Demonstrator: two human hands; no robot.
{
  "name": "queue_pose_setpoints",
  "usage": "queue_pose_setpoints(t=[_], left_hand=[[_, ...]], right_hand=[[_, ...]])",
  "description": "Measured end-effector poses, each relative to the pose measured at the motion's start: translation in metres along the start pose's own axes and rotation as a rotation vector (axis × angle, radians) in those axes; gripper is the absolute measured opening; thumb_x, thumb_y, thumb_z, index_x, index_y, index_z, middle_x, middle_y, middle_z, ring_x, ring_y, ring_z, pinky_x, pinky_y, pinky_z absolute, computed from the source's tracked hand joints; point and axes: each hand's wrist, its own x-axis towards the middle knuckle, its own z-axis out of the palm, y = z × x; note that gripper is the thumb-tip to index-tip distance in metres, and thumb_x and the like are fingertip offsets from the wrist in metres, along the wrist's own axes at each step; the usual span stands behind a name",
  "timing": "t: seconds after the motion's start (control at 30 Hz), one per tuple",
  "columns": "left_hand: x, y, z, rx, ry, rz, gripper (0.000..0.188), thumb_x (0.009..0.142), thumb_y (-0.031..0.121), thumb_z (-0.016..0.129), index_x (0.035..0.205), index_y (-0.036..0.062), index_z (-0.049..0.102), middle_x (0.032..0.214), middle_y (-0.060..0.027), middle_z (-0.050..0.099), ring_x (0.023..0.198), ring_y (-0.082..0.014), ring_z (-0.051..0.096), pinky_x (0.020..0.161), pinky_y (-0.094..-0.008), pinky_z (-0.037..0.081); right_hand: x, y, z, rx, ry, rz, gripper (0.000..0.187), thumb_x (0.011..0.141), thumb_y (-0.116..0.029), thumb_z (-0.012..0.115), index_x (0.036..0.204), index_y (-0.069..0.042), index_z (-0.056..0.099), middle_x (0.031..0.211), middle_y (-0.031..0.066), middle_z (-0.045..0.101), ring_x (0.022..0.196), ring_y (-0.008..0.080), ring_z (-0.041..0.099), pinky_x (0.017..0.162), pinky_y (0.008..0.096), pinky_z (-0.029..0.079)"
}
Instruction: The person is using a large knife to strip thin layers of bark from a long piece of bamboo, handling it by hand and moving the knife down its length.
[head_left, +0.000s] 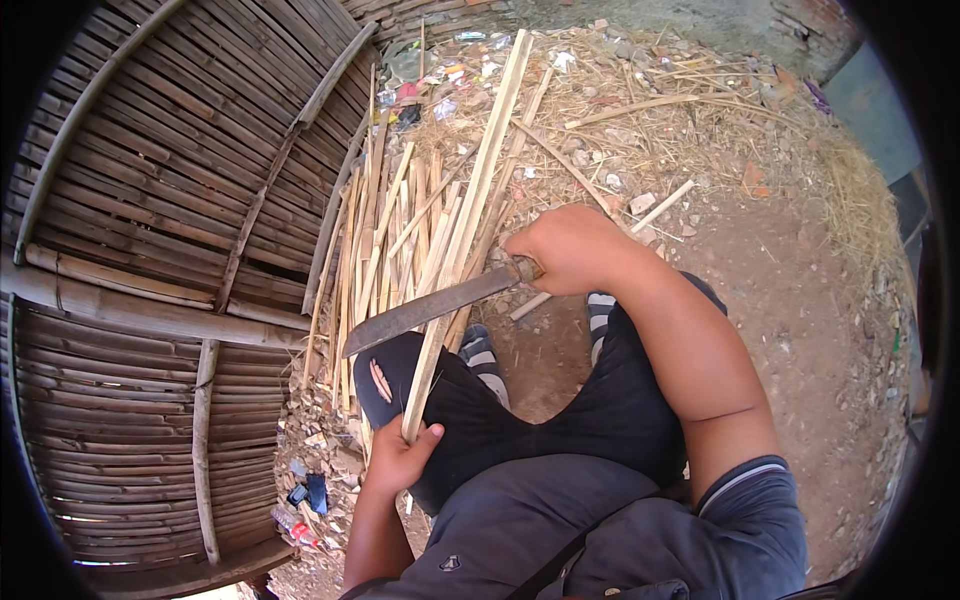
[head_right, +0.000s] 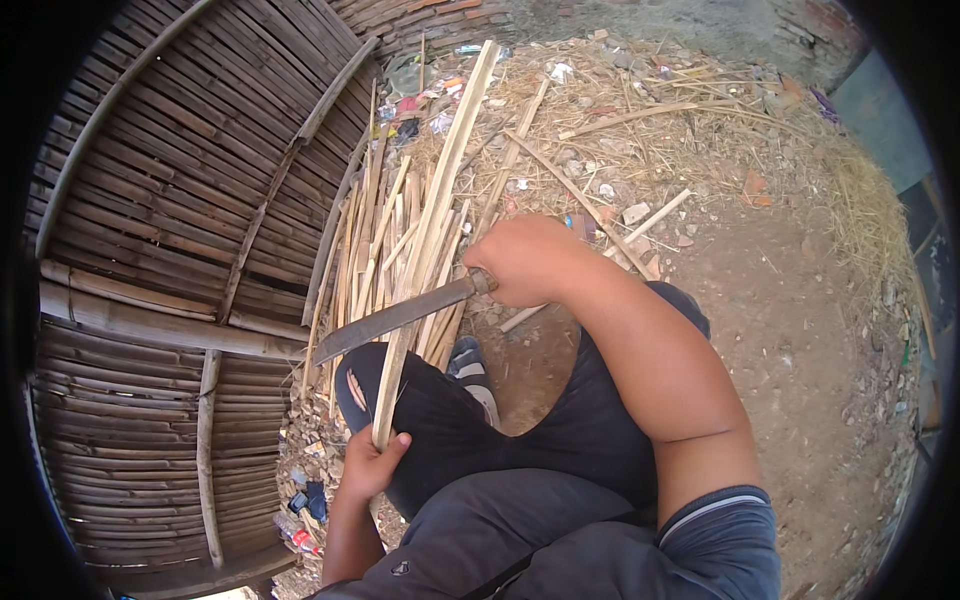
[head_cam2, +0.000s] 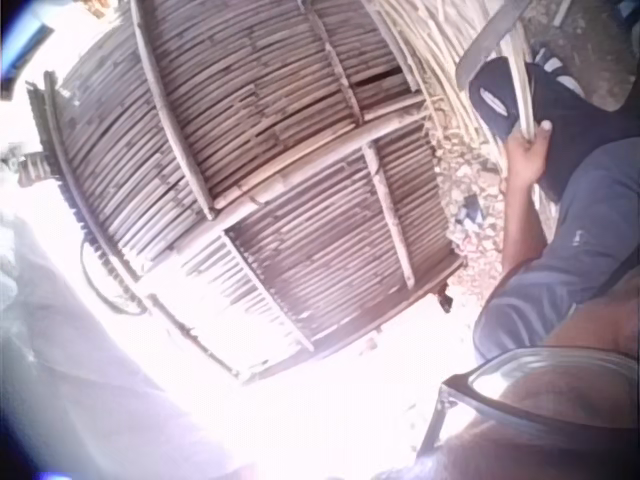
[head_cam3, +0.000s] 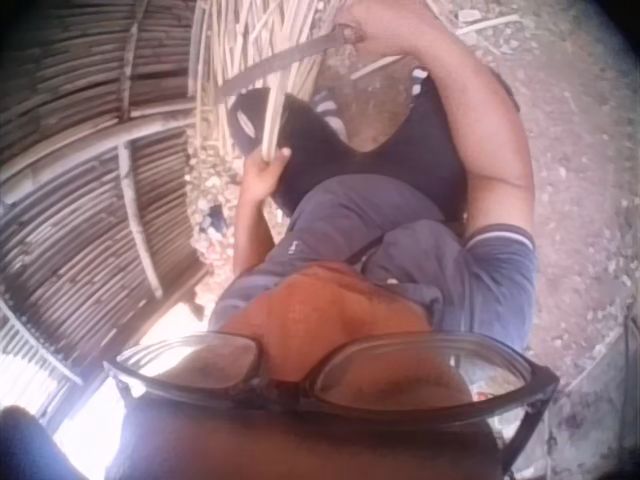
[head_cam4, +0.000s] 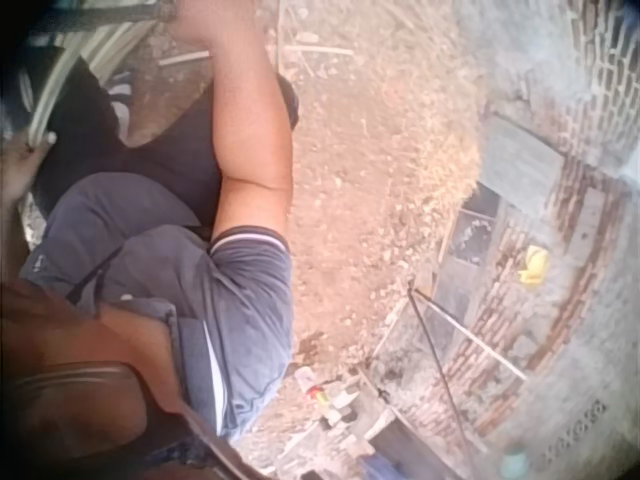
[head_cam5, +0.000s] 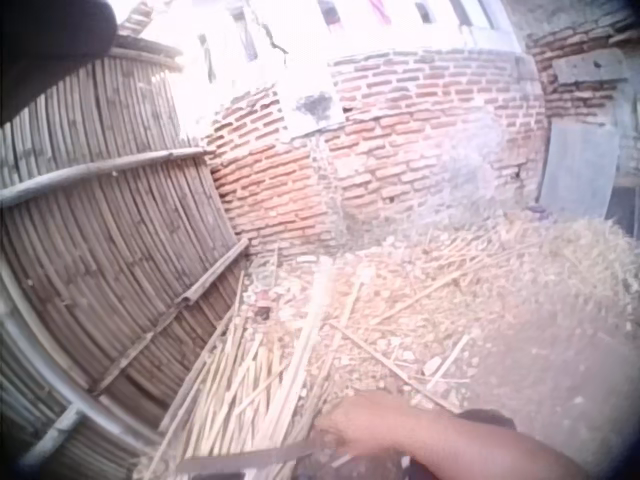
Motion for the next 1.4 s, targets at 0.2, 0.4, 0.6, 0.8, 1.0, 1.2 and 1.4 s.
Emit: queue_pose_setpoints(t=[0.2, 0.4, 0.6, 0.8, 1.0, 1.2, 1.4], left_hand=[[-0.001, 0.013, 0.007, 0.061, 0.021, -0.001, 0.032, 0.095, 0.026, 0.079, 0.079, 0.0072, 0.059, 0.066, 0.006, 0.052, 0.063, -0.0046, 0.045, 0.055, -0.0266, 0.04], [0.002, 0.011, 0.0, -0.004, -0.039, -0.024, 0.031, 0.096, 0.026, 0.079, 0.081, 0.0067, 0.06, 0.068, 0.0065, 0.052, 0.064, -0.0045, 0.045, 0.055, -0.0262, 0.039], [0.0, 0.007, -0.002, -0.072, -0.027, -0.04, 0.03, 0.098, 0.023, 0.077, 0.081, 0.0075, 0.058, 0.068, 0.007, 0.051, 0.064, -0.0041, 0.043, 0.056, -0.026, 0.038], [0.0, 0.008, 0.002, -0.027, -0.013, -0.001, 0.031, 0.097, 0.024, 0.077, 0.08, 0.0073, 0.058, 0.068, 0.0072, 0.051, 0.064, -0.004, 0.044, 0.055, -0.0262, 0.038], [0.002, 0.008, -0.001, -0.025, -0.032, -0.014, 0.031, 0.096, 0.025, 0.079, 0.081, 0.0067, 0.059, 0.068, 0.007, 0.052, 0.064, -0.0042, 0.044, 0.055, -0.0264, 0.038], [0.002, 0.008, -0.002, -0.043, -0.033, -0.035, 0.03, 0.096, 0.026, 0.079, 0.082, 0.0062, 0.061, 0.067, 0.007, 0.051, 0.063, -0.0044, 0.044, 0.055, -0.0265, 0.038], [0.0, 0.005, -0.002, 0.028, -0.024, -0.004, 0.03, 0.096, 0.027, 0.079, 0.083, 0.006, 0.061, 0.068, 0.0062, 0.053, 0.064, -0.0045, 0.046, 0.056, -0.0265, 0.039]], right_hand=[[-0.001, 0.061, -0.009, 0.237, 0.242, 0.463, 0.033, 0.086, -0.032, 0.08, 0.11, -0.009, 0.073, 0.094, 0.0179, 0.074, 0.094, 0.0385, 0.072, 0.083, 0.05, 0.056], [-0.011, 0.059, -0.004, 0.256, 0.224, 0.367, 0.035, 0.087, -0.033, 0.079, 0.111, -0.008, 0.072, 0.096, 0.0197, 0.074, 0.095, 0.0387, 0.072, 0.085, 0.0498, 0.056], [-0.001, 0.001, -0.002, 0.096, -0.036, 0.01, 0.03, 0.086, -0.034, 0.08, 0.105, -0.012, 0.073, 0.093, 0.0179, 0.073, 0.093, 0.0381, 0.072, 0.081, 0.0498, 0.055], [0.003, 0.059, 0.006, 0.276, 0.238, 0.235, 0.032, 0.085, -0.032, 0.082, 0.101, -0.007, 0.07, 0.081, 0.0163, 0.071, 0.081, 0.0342, 0.072, 0.07, 0.0447, 0.053], [-0.006, 0.068, -0.002, 0.376, 0.276, 0.429, 0.039, 0.086, -0.031, 0.08, 0.113, -0.005, 0.072, 0.092, 0.0223, 0.073, 0.091, 0.0409, 0.072, 0.083, 0.0493, 0.056], [0.0, 0.004, 0.005, 0.061, 0.014, 0.039, 0.029, 0.085, -0.028, 0.08, 0.105, -0.009, 0.072, 0.093, 0.0196, 0.073, 0.093, 0.0399, 0.072, 0.081, 0.0507, 0.056], [0.001, 0.03, -0.008, 0.207, 0.087, 0.182, 0.027, 0.086, -0.026, 0.078, 0.105, -0.009, 0.072, 0.094, 0.0183, 0.074, 0.093, 0.0379, 0.072, 0.081, 0.0491, 0.056]])
